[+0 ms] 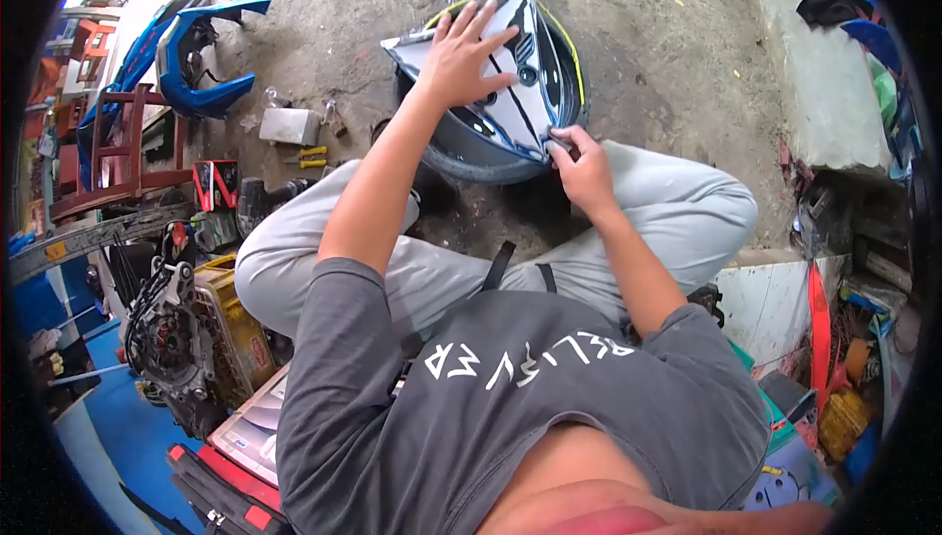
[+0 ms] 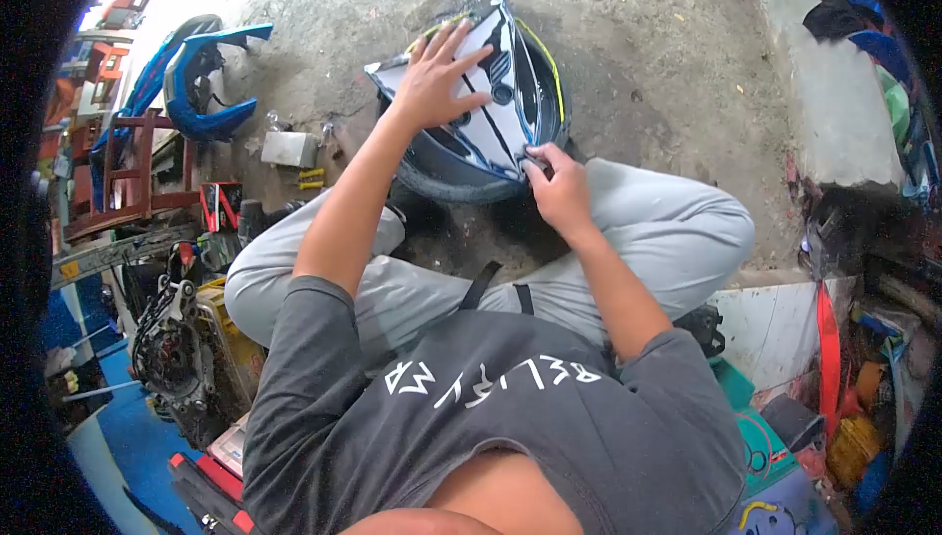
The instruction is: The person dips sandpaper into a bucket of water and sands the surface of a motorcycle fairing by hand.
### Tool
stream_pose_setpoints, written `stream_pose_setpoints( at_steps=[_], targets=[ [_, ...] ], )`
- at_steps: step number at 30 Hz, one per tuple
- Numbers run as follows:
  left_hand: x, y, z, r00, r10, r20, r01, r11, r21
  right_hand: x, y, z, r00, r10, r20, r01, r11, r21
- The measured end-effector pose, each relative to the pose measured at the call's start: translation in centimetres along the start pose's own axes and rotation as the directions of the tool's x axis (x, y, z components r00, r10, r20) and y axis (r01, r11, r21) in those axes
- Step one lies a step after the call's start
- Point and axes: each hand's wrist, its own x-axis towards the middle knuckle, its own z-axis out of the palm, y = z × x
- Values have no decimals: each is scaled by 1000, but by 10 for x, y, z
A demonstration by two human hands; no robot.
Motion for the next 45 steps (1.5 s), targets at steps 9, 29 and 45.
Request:
stream_pose_setpoints(
  at_steps=[9, 29, 45],
  targets=[
    [-40, 49, 14, 953, -260, 153, 237, 959, 156, 13, -27, -19, 843, -515, -157, 374, 770, -516],
    [-43, 39, 18, 938, -342, -65, 345, 938, 41, 11, 11, 2, 875, -484, 16, 435, 772, -463],
    [-7, 36, -54, 954, -184, -235, 196, 980, 28, 12, 17, 14, 880, -474, 23, 406, 726, -555]
  ],
)
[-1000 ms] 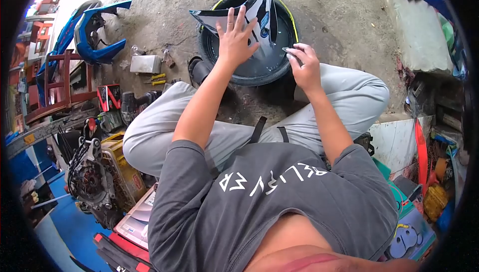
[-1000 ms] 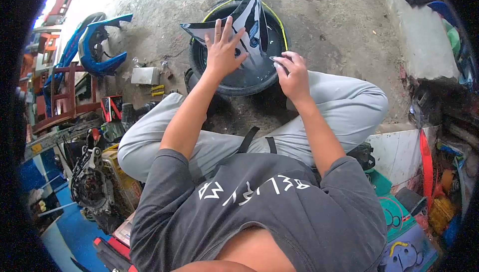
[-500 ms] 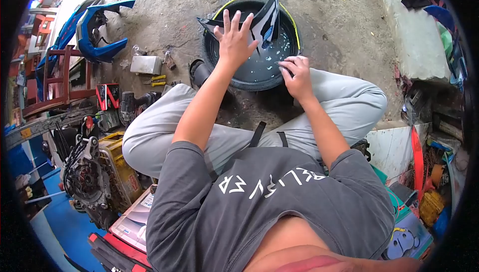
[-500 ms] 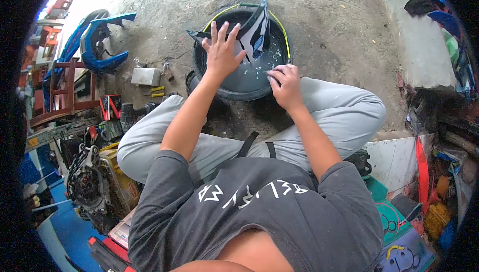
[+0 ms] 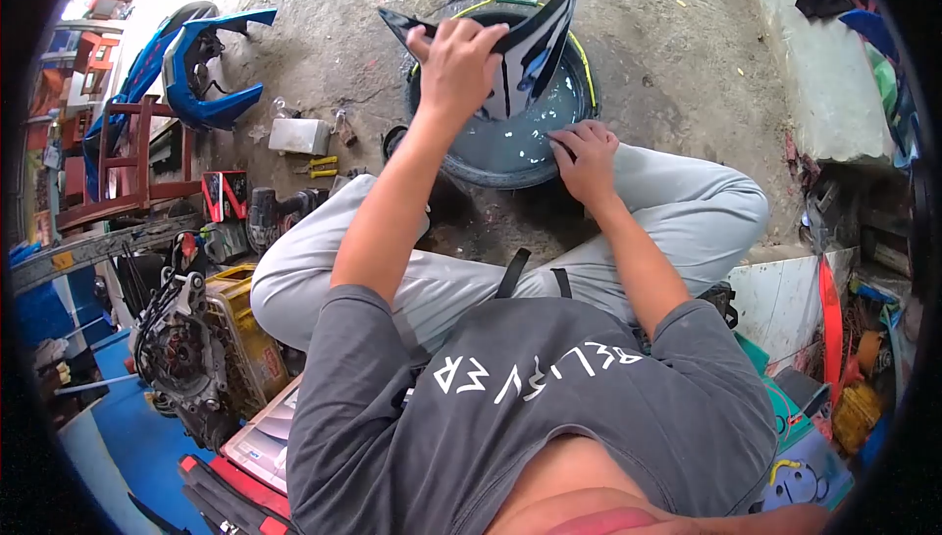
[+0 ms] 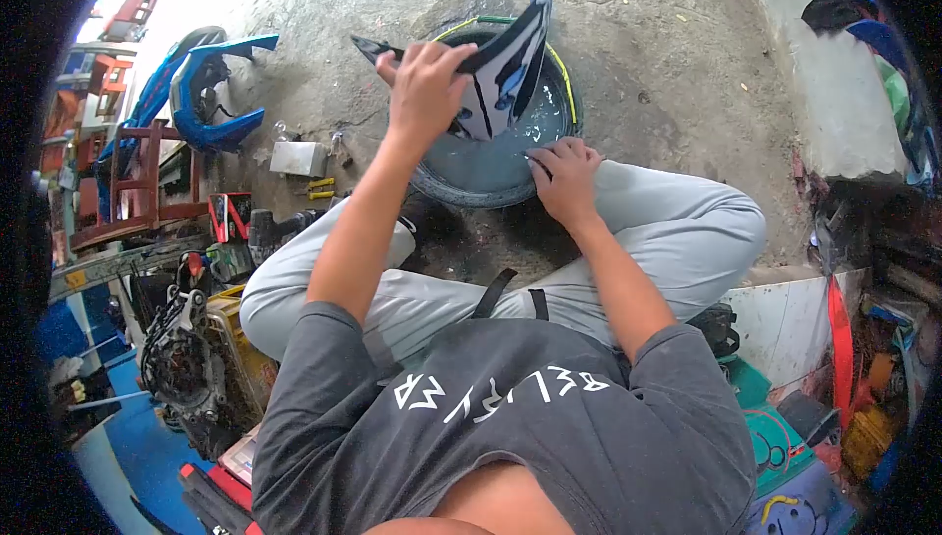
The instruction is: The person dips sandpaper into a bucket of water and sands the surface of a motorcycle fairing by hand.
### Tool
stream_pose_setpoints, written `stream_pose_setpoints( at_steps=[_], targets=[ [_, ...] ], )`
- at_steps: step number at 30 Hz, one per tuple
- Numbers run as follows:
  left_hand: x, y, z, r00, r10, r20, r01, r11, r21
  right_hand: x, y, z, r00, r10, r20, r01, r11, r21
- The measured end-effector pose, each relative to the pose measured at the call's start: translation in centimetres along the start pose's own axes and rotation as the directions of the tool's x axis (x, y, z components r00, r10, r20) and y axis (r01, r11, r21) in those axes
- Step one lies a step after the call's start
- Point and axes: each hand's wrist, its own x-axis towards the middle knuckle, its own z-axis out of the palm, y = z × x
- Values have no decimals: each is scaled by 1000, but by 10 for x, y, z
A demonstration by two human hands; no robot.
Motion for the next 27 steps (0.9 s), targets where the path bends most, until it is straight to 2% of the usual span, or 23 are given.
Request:
stream_pose_setpoints(
  at_steps=[7, 12, 15, 16, 18, 21, 23, 27],
  targets=[
    [41, 11, -71, 984, 80, -160, -83, 996, -15, 3, -5, -5, 999, 1, -42, 0, 1000, 26],
    [45, 21, -98, 978, 78, -193, -81, 997, -5, 8, 1, -9, 992, -27, -126, 37, 996, 81],
    [45, 17, -103, 976, 70, -208, -84, 995, -60, 6, 5, -7, 987, -8, -159, 22, 996, 86],
    [45, 16, -104, 974, 66, -215, -86, 993, -84, 6, 5, -7, 989, 52, -136, -31, 988, 149],
    [43, 15, -105, 988, -14, -153, -9, 989, -150, 6, 4, -5, 984, 161, -76, -135, 953, 272],
    [35, 6, -93, 993, -98, -70, 82, 974, -212, 9, -7, -15, 943, 317, 101, -327, 826, 460],
    [34, 2, -80, 991, -133, -20, 120, 945, -305, 3, -3, -8, 963, 234, 132, -268, 853, 447],
    [36, -2, -68, 992, -123, -11, 117, 962, -245, -1, -4, -4, 984, 153, 94, -175, 931, 320]
  ],
)
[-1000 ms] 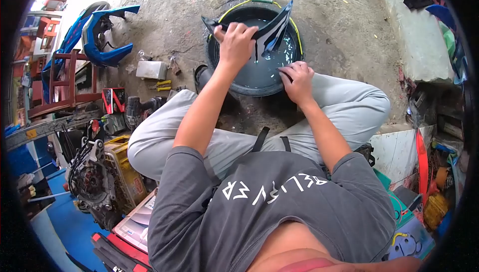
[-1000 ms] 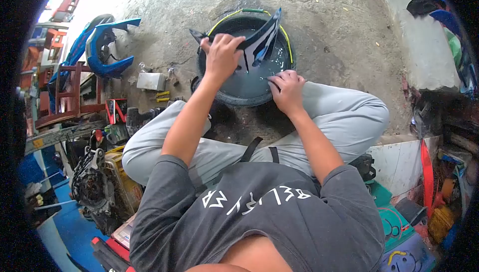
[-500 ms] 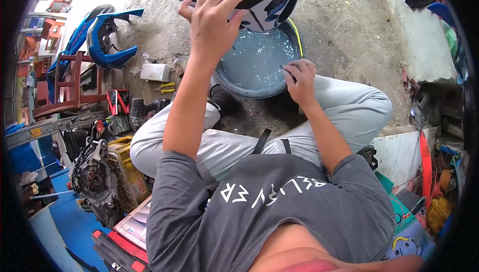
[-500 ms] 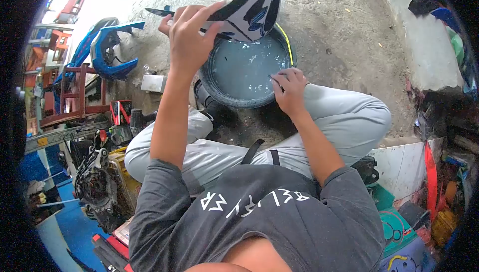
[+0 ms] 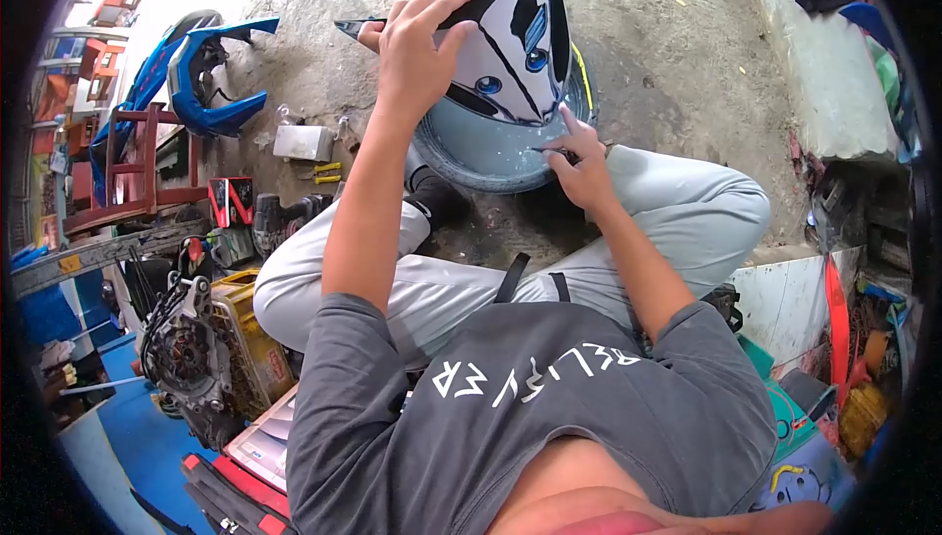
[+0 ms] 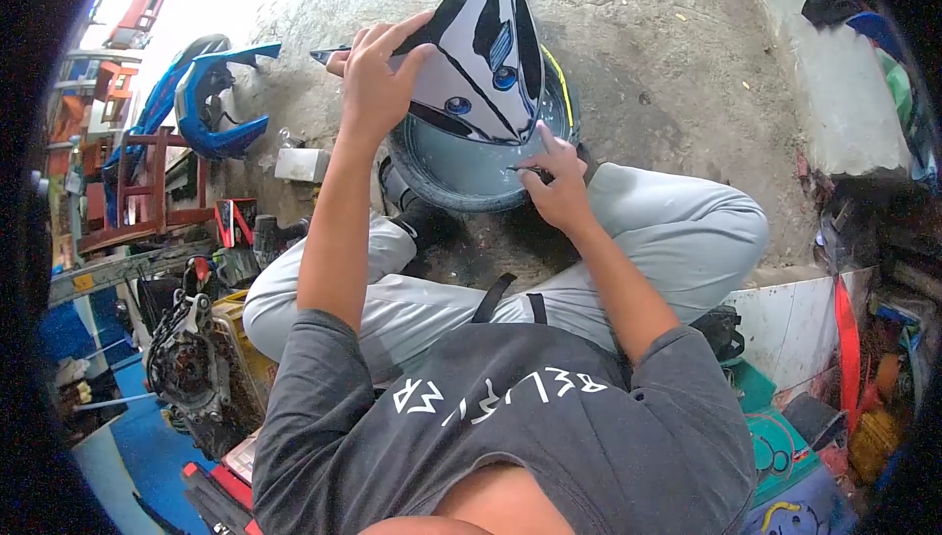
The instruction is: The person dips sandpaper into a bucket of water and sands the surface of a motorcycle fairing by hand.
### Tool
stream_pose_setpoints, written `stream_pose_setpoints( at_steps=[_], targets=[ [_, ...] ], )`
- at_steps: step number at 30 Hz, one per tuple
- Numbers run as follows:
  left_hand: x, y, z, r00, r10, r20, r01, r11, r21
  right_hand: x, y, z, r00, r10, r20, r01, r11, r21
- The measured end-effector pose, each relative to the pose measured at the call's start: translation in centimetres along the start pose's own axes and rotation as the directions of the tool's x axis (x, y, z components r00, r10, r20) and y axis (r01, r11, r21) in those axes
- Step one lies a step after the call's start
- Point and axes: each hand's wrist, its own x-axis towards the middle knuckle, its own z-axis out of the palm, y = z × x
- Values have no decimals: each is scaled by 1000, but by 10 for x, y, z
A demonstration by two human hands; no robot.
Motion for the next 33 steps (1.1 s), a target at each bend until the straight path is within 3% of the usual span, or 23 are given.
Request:
stream_pose_setpoints(
  at_steps=[3, 5, 11, 15, 19, 22, 25, 29, 30, 33],
  targets=[
    [2, -3, 0, 1000, -12, -18, 11, 1000, -19, -1, 8, 6, 997, -10, -73, 13, 999, 38],
    [5, -6, 1, 1000, 2, -28, -3, 1000, -17, -1, 6, 2, 999, -6, -38, 9, 997, 78],
    [9, -30, 16, 979, -89, 185, 93, 996, -10, -9, -29, -17, 992, -45, 114, 45, 999, 4],
    [5, -52, 48, 978, -23, 205, 30, 999, -32, -14, -31, -12, 986, -63, 157, 69, 997, -31],
    [2, -79, 74, 941, -117, 317, 149, 986, -80, -10, -31, -18, 972, 20, 235, -19, 1000, -4],
    [-6, -89, 87, 945, -123, 305, 147, 987, -58, -14, -36, -21, 965, 12, 262, -11, 1000, -3],
    [-16, -96, 98, 953, -94, 288, 107, 994, -29, -30, -36, -5, 967, -113, 227, 157, 969, -189],
    [-20, -97, 107, 967, -61, 248, 83, 994, -76, -28, -40, -5, 965, -37, 259, 83, 982, -169],
    [-21, -100, 106, 952, -70, 299, 98, 992, -80, -26, -42, -11, 951, -5, 309, 61, 983, -171],
    [-32, -97, 111, 994, 20, 111, -20, 1000, -1, -17, -40, -26, 949, 55, 311, -67, 997, 27]
  ],
)
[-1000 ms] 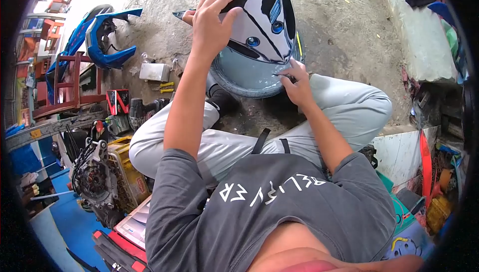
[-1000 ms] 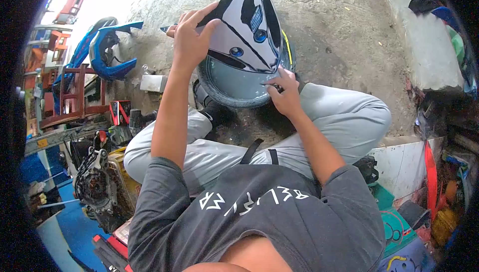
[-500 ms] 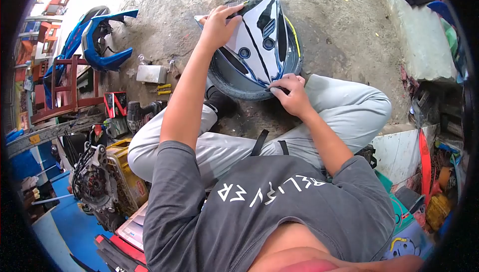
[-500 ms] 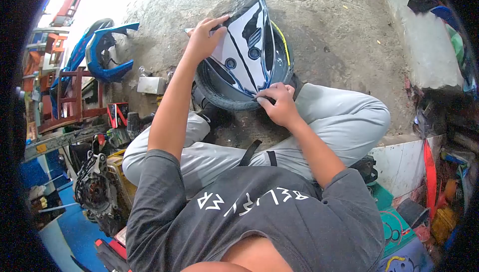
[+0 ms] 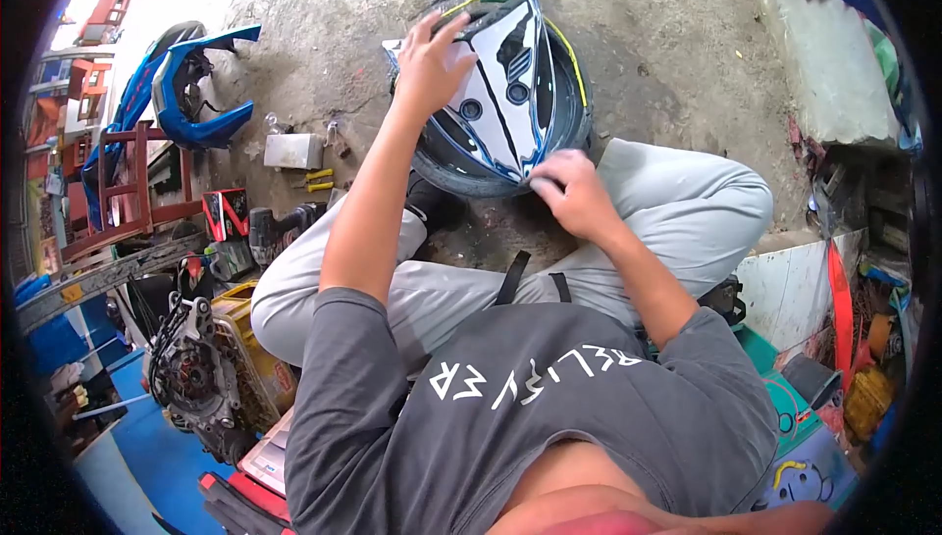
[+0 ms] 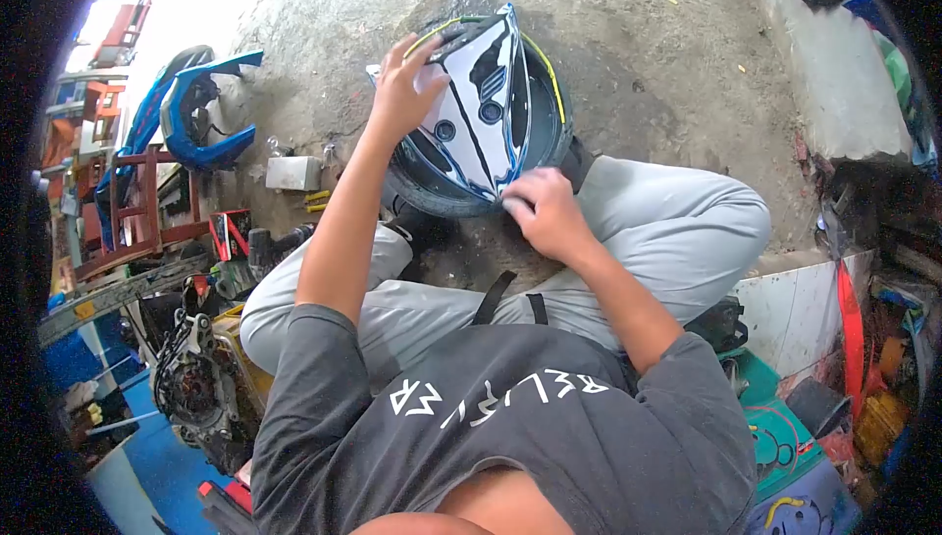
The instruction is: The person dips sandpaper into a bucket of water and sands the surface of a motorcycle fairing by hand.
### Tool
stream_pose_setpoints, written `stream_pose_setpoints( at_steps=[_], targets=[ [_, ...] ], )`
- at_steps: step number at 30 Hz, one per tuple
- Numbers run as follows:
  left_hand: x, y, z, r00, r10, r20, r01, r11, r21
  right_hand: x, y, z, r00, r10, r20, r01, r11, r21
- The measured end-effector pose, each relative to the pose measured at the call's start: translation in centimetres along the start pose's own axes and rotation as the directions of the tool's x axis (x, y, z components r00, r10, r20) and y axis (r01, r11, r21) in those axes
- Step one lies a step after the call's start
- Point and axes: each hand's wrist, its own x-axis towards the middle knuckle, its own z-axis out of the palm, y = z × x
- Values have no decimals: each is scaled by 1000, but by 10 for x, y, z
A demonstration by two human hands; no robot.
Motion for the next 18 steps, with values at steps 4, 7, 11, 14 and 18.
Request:
stream_pose_setpoints(
  at_steps=[4, 7, 11, 14, 18],
  targets=[
    [-19, 40, -7, 998, 56, -38, -51, 989, 137, -5, -27, 0, 889, -95, -449, 56, 994, -98],
    [-32, 55, 3, 993, 28, 112, -53, 972, 228, 6, -8, 10, 864, -296, -406, 232, 952, -199],
    [-45, 55, 19, 998, 57, 39, -64, 970, 234, 12, -1, 22, 864, -329, -382, 259, 940, -222],
    [-47, 53, 22, 997, 30, 74, -48, 967, 252, 17, 0, 23, 864, -368, -342, 276, 917, -289],
    [-48, 53, 21, 998, 27, 59, -40, 973, 225, 14, -1, 35, 871, -427, -242, 341, 881, -328]
  ],
)
